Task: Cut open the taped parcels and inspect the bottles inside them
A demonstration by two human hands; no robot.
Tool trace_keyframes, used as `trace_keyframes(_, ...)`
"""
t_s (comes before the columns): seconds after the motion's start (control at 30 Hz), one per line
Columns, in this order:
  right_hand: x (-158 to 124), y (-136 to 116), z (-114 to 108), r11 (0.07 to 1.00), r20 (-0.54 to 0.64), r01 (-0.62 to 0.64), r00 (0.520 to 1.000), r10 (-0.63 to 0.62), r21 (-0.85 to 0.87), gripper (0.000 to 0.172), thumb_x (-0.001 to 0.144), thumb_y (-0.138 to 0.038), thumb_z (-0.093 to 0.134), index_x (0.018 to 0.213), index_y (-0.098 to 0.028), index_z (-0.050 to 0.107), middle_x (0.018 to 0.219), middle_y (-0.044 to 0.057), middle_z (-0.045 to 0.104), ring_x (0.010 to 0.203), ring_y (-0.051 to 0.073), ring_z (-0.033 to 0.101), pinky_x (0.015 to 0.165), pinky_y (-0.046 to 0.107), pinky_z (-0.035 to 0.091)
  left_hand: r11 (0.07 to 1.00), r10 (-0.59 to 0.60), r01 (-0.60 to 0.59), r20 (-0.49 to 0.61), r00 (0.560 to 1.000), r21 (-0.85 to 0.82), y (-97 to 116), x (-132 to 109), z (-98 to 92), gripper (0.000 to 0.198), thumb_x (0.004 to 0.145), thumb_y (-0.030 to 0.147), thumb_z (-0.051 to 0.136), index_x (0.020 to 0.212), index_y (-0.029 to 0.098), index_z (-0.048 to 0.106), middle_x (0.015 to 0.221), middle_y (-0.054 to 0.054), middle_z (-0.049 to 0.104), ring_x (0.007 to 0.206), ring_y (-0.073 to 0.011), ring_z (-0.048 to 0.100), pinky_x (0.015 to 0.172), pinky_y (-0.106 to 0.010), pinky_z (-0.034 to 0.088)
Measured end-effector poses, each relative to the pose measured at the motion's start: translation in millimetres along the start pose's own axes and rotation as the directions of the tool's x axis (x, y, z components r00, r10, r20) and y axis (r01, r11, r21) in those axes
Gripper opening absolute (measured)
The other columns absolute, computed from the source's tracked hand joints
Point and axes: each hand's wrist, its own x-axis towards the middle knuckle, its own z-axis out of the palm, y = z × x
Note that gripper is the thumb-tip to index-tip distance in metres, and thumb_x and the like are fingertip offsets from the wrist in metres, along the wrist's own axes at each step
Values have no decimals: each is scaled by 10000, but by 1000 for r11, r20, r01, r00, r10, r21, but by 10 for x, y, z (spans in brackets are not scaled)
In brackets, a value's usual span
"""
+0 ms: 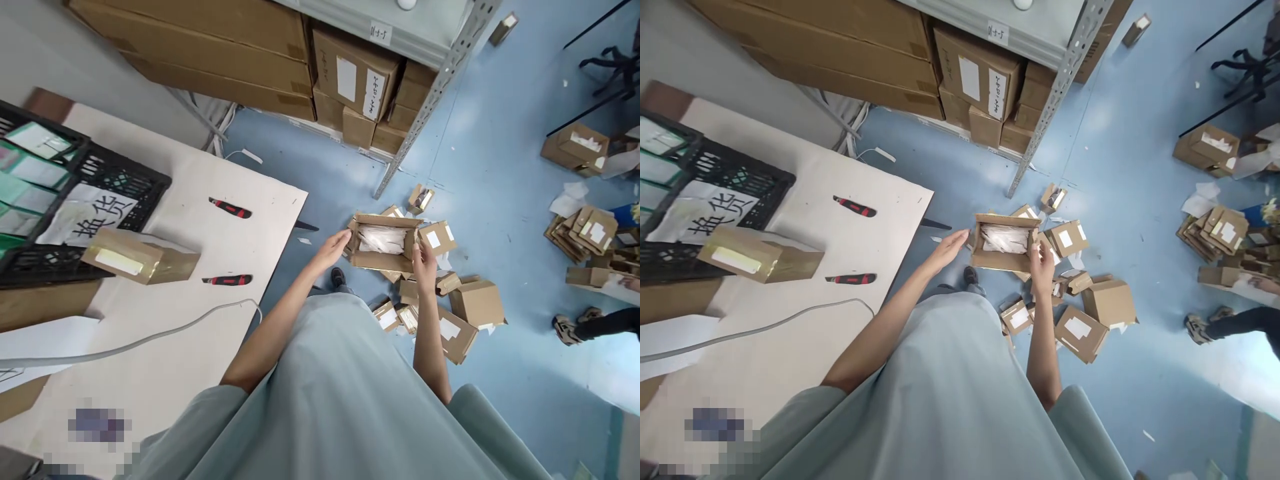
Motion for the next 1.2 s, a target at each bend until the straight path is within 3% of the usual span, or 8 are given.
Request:
trace_keyframes(0.1,36,137,-25,999,-76,8,997,-11,-38,892,1013,-818,552,1531,-111,714,1574,285,708,1470,434,678,1215,606,544,998,-63,63,6,998,8,-76,62,30,600,1095,632,594,1498,223,766,1637,-131,709,1560,-343,636,1308,-473,506)
trace_keyframes(0.23,103,147,219,997,154,70,986,-65,-28,817,1003,-856,520,1281,-148,818,1359,253,826,1332,422,752,1171,585,582,989,-148,147,-49,988,-24,-274,-13,-37,625,1025,701,657,1387,216,813,1555,-155,761,1495,-357,684,1295,-500,519)
trace_keyframes(0.37,167,-34,672,995,375,100,923,-83,-25,794,984,-873,532,1222,-177,828,1308,222,853,1273,401,776,1152,547,602,976,-211,202,-115,971,-87,-475,-225,-190,624,940,735,735,1287,226,833,1476,-154,803,1422,-361,728,1282,-520,529)
trace_keyframes(0.6,91,-543,1667,980,677,196,716,-168,36,663,984,-810,586,1209,-235,826,1296,166,862,1230,353,802,1147,504,600,946,-269,174,-366,891,-272,-724,-671,-669,575,863,709,810,1183,232,838,1403,-176,826,1380,-382,742,1273,-590,513)
trace_keyframes(0.7,-31,-775,2108,965,780,254,592,-202,57,659,977,-813,605,1205,-236,825,1280,154,865,1222,344,799,1145,505,604,930,-278,115,-464,841,-349,-795,-912,-956,612,838,739,829,1172,226,834,1402,-184,820,1371,-385,737,1251,-582,528)
trace_keyframes(0.87,-432,-1188,2906,930,893,365,402,-203,47,628,972,-810,665,1192,-246,829,1264,141,869,1213,324,802,1153,497,601,896,-304,-30,-662,685,-442,-959,-1496,-1480,715,755,831,843,1153,236,833,1399,-169,823,1308,-380,752,1190,-555,562)
trace_keyframes(1.03,-1138,-1551,3695,859,945,502,220,-241,102,566,1027,-732,663,1249,-236,819,1285,150,854,1201,305,803,1139,490,620,848,-371,-141,-763,530,-510,-1256,-2274,-1969,751,733,843,848,1163,228,817,1388,-178,825,1294,-367,760,1165,-536,567)
trace_keyframes(1.2,-2002,-1904,4548,697,914,697,154,-374,168,662,1009,-665,730,1452,-174,735,1543,223,707,1463,347,653,1274,513,530,806,-423,-218,-792,441,-551,-1620,-3028,-2390,769,730,822,856,1196,211,805,1423,-198,802,1322,-369,749,1179,-531,558)
